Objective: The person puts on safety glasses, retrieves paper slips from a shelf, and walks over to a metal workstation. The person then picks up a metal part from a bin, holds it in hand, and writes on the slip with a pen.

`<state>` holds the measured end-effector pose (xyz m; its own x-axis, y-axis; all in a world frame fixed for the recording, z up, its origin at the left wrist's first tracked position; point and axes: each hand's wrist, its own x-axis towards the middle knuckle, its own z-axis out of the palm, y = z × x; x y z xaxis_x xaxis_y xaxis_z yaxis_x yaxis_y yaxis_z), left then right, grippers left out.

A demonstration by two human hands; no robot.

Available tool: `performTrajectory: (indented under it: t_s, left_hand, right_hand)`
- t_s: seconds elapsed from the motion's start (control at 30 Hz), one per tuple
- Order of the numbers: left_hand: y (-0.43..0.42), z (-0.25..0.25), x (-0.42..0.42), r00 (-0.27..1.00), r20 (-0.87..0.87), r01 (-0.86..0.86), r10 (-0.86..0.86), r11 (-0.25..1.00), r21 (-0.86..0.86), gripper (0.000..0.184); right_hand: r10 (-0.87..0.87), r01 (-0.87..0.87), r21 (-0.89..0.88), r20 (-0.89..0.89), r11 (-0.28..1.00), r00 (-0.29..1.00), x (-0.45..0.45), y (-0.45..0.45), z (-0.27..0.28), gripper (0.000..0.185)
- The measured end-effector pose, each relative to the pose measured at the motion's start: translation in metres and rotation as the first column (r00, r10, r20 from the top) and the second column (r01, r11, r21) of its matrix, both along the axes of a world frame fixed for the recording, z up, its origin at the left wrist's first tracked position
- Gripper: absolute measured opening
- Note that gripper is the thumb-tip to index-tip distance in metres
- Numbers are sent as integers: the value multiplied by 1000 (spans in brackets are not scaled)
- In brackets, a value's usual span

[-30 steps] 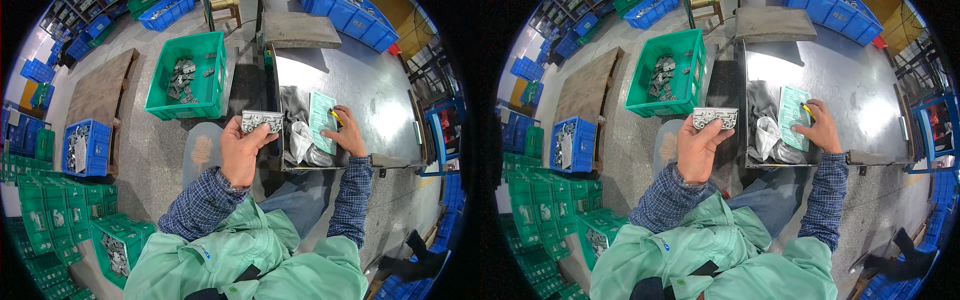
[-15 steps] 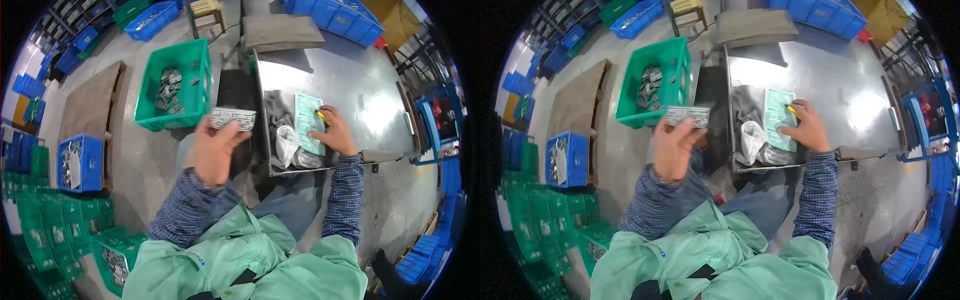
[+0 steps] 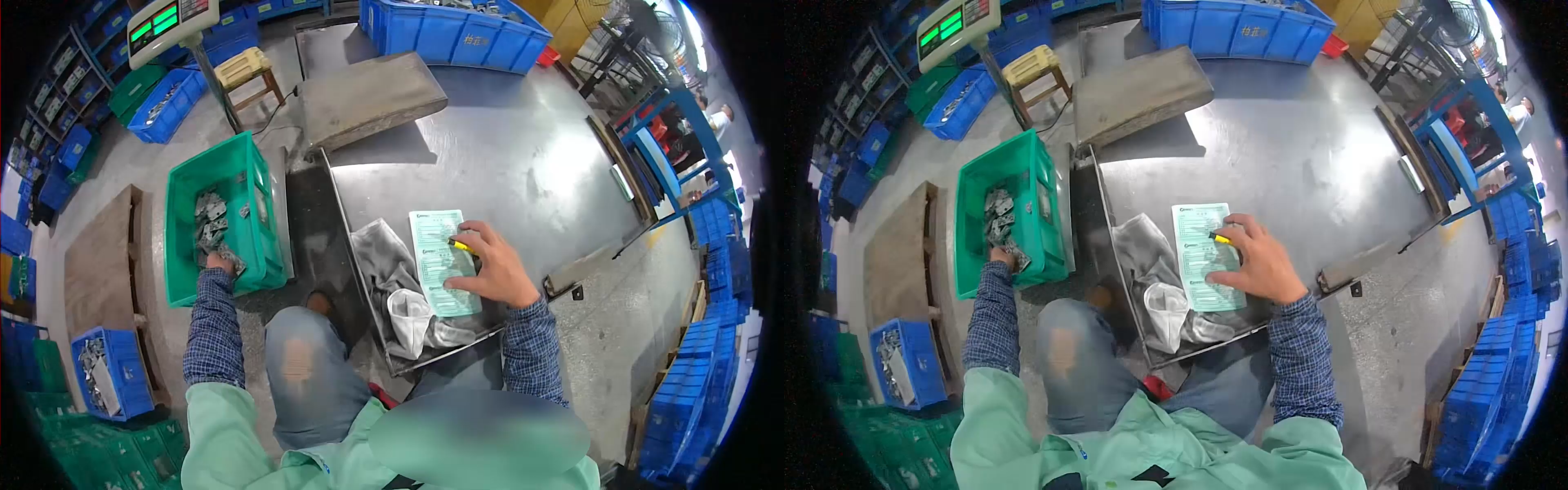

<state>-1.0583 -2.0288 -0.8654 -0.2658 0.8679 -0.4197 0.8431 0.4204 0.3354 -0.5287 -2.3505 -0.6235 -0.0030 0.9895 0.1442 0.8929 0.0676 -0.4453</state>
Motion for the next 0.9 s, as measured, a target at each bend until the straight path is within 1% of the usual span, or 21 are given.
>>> performTrajectory:
  t_s: [0.07,0.13,0.17,0.2,0.23,0.27,0.3,0.37,0.4,0.43,0.47,0.5,0.53,0.57,0.63,0.73,0.77,0.8,0.83,0.87,0.9]
  left_hand:
    - [15,-44,-8,946,-235,184,-225,966,-183,51]
    - [3,-28,15,966,-144,240,-215,953,186,46]
    - [-4,-6,34,970,-101,243,-221,896,372,44]
    - [-18,27,64,974,1,191,-228,818,543,40]
    - [-36,69,98,960,103,118,-259,715,689,36]
    - [-57,106,128,918,237,65,-319,709,702,30]
    - [-76,143,160,836,379,10,-396,702,712,24]
    - [-126,206,213,650,421,103,-633,622,776,15]
    - [-155,235,242,589,342,209,-732,547,811,12]
    - [-175,248,261,476,267,344,-838,456,821,15]
    - [-190,254,279,362,48,463,-931,224,858,23]
    - [-203,263,299,257,70,547,-964,205,812,34]
    - [-212,260,314,190,-19,681,-982,118,723,41]
    - [-224,246,327,177,-77,667,-981,62,743,46]
    - [-236,233,344,183,-152,749,-971,37,662,41]
    - [-230,206,357,176,-357,769,-917,-98,631,30]
    - [-229,204,362,166,-376,766,-911,-121,632,27]
    - [-227,202,364,169,-391,769,-905,-128,627,23]
    - [-225,198,359,182,-402,781,-897,-117,613,20]
    - [-226,199,357,187,-392,754,-901,-124,645,18]
    - [-225,198,359,201,-386,733,-900,-123,669,16]
  right_hand:
    - [-7,7,-16,-6,1000,1000,0,2,0,65]
    - [-3,3,-26,-15,1000,1000,0,2,-1,65]
    - [0,0,-22,-18,1000,1000,1,3,-2,64]
    - [-1,0,-17,-20,1000,1000,1,3,-2,64]
    - [10,-14,-60,-60,998,998,0,3,-4,64]
    - [2,-11,-101,-87,995,996,-1,3,-3,64]
    - [-29,16,-133,-93,991,995,2,0,3,63]
    - [25,-26,-32,-30,999,999,5,-2,-8,62]
    - [-33,9,-168,-142,986,989,-1,-6,10,63]
    - [8,-20,-96,-128,995,992,0,-5,3,64]
    - [38,-39,-12,-97,999,995,0,-7,-4,64]
    - [79,-73,76,-69,994,995,2,-7,-9,64]
    - [71,-65,85,-70,994,995,3,-7,-10,63]
    - [82,-75,90,-80,993,993,1,-8,-12,62]
    - [73,-64,122,-64,990,995,-1,-9,-14,61]
    - [69,-64,110,-43,992,997,8,-13,-11,63]
    - [79,-74,91,-46,993,996,5,-13,-12,64]
    - [130,-116,179,-73,977,989,10,-9,-26,62]
    - [139,-135,177,-10,975,990,15,-6,-29,61]
    - [164,-167,173,33,971,986,14,-4,-22,60]
    - [129,-129,189,12,973,992,8,-8,-19,59]
